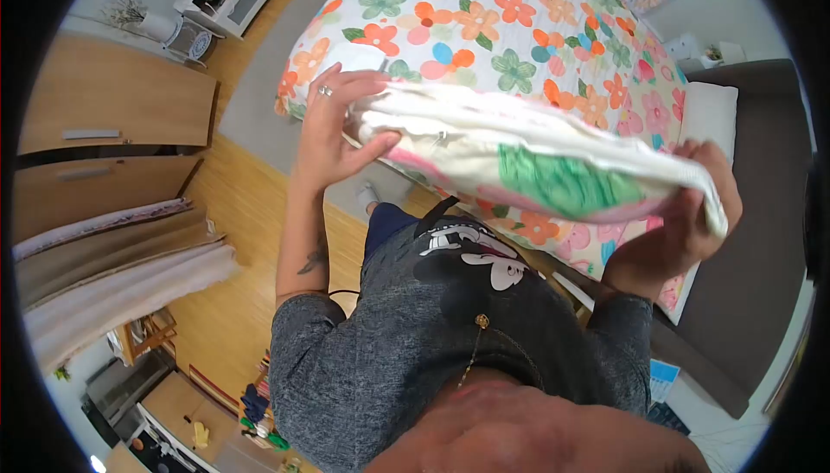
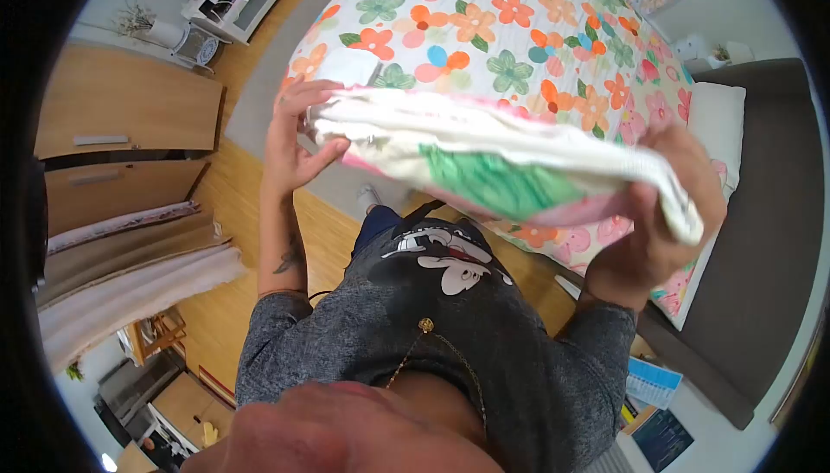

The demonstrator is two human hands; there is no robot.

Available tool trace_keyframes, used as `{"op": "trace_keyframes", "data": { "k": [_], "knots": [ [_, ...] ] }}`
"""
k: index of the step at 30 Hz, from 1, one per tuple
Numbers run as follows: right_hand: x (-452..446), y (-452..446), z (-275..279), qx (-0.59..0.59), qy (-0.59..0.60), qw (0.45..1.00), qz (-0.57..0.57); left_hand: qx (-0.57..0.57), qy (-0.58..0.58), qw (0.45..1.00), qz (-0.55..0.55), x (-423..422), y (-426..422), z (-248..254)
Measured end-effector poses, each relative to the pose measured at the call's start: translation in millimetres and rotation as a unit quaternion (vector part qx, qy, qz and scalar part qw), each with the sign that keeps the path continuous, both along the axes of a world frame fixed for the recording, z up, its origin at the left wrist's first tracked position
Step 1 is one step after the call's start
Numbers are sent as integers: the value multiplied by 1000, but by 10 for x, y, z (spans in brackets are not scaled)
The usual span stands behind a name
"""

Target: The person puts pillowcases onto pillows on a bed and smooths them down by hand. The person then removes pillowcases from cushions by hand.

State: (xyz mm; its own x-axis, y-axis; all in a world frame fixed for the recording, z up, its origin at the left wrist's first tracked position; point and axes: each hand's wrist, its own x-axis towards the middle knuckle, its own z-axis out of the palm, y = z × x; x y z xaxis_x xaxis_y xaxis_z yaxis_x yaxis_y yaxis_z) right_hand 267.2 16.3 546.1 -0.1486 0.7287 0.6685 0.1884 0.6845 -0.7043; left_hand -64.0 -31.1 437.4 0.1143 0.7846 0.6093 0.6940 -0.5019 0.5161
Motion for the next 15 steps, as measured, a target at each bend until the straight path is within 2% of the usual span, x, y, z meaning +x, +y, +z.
{"op": "trace_keyframes", "data": {
  "k": [1, 3, 5, 7, 9, 11, 12, 13, 15],
  "knots": [
    [-187, -6, 20, 4, -16, 1000, -22, 31, -76, 997, -12, -204, 5, -74],
    [-681, -55, 116, 0, -17, 1000, -4, 39, -89, 995, -25, -699, -34, -171],
    [-1169, -29, 127, 70, 24, 997, -17, -21, -106, 994, -2, -1199, -107, -161],
    [-1585, 22, 223, -12, 57, 998, 16, 6, -63, 998, 27, -1673, -203, -115],
    [-2029, 179, 295, -38, 100, 994, 25, 48, -58, 994, 83, -2199, -249, -236],
    [-2423, 349, 365, -45, 115, 992, 28, 85, -15, 990, 115, -2532, -336, -100],
    [-2648, 427, 386, -57, 124, 990, 17, 11, -162, 979, 125, -2735, -402, -26],
    [-2753, 559, 419, -55, 122, 991, 27, -59, -307, 941, 129, -2845, -454, 154],
    [-2921, 869, 518, -38, 211, 963, 164, 60, -341, 932, 108, -3073, -718, 714]
  ]
}}
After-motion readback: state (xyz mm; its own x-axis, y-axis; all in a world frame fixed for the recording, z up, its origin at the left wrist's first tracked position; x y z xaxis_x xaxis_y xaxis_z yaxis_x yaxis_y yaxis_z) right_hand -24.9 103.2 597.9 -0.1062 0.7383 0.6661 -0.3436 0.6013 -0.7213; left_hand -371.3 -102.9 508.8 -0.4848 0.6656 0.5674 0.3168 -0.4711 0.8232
